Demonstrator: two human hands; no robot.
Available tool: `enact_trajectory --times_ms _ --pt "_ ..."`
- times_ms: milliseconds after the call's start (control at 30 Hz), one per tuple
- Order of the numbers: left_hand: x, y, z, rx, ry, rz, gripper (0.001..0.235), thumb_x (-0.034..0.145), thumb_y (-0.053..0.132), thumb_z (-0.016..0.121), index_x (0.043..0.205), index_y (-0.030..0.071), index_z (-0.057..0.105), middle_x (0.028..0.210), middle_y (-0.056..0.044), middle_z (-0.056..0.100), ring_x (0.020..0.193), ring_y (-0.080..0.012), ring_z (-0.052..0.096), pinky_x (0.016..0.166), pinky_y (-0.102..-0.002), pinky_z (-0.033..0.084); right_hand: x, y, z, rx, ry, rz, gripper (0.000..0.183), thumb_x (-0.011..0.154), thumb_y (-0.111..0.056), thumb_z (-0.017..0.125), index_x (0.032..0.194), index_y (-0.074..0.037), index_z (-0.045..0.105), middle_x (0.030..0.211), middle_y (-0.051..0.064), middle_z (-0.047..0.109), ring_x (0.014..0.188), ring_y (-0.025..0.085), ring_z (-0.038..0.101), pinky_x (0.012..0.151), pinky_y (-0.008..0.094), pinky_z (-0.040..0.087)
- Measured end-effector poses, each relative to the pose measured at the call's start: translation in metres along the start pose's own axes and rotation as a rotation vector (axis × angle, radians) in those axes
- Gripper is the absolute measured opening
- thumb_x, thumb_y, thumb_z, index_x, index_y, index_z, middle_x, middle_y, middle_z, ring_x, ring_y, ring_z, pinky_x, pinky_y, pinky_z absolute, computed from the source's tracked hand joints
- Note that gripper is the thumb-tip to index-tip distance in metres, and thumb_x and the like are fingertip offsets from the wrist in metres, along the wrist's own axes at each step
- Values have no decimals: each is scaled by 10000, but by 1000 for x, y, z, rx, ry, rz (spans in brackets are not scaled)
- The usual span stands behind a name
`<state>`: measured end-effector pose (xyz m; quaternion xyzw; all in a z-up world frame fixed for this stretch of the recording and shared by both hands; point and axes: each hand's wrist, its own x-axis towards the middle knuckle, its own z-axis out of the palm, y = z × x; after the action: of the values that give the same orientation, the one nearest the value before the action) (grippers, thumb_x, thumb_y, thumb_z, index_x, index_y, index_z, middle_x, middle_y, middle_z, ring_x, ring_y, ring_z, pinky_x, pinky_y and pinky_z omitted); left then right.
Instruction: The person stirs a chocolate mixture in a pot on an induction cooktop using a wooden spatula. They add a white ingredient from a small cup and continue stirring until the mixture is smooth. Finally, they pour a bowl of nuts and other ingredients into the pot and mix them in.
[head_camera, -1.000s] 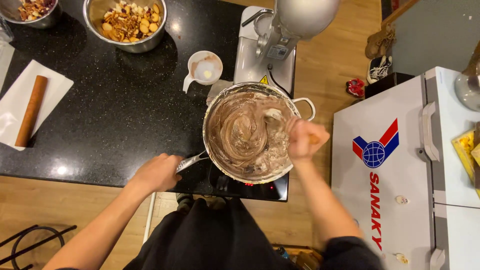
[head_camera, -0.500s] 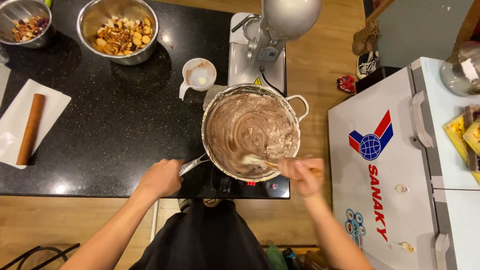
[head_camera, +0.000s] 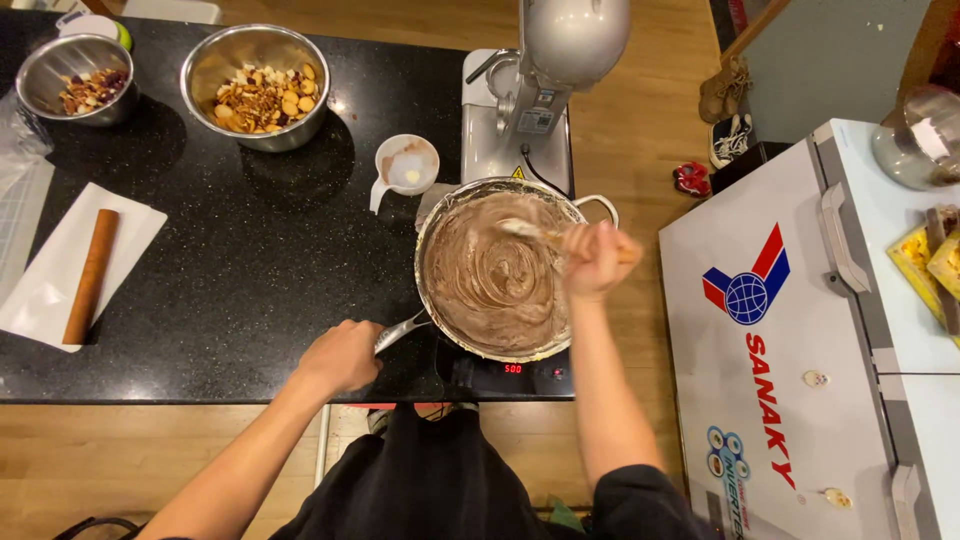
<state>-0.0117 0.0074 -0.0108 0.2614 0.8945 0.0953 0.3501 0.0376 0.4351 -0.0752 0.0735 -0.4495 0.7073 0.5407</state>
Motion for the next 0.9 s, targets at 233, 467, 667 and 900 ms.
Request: enact_trajectory --times_ms 233,467,667,900 --pt "0 2 0 -36 29 -11 301 906 168 844 1176 46 892 1105 -316 866 1094 -562 842 900 -610 694 -83 -60 29 73 -111 263 503 1111 -157 516 644 -219 336 475 -49 212 354 201 363 497 325 354" --pt "-9 9 -11 -43 7 -12 308 915 162 818 1186 39 894 1135 -319 864 1112 -570 836 902 -616 691 -7 -166 -10 -30 -129 469 451 997 -16 548 675 -231 315 499 -18 192 375 138 227 426 311 266" --pt "-12 11 -13 -37 -8 11 355 908 180 863 1228 28 885 1168 -335 857 1137 -582 828 913 -635 681 61 -105 -33 -117 -330 173 569 1126 -34 466 620 -223 288 481 -21 187 353 196 233 401 351 273" --pt "-7 6 -5 -15 -6 -12 345 909 215 878 1215 56 887 1175 -318 866 1154 -561 833 920 -623 684 -14 29 -22 147 162 139 455 1175 -180 548 746 -215 401 468 5 214 335 227 323 427 390 312"
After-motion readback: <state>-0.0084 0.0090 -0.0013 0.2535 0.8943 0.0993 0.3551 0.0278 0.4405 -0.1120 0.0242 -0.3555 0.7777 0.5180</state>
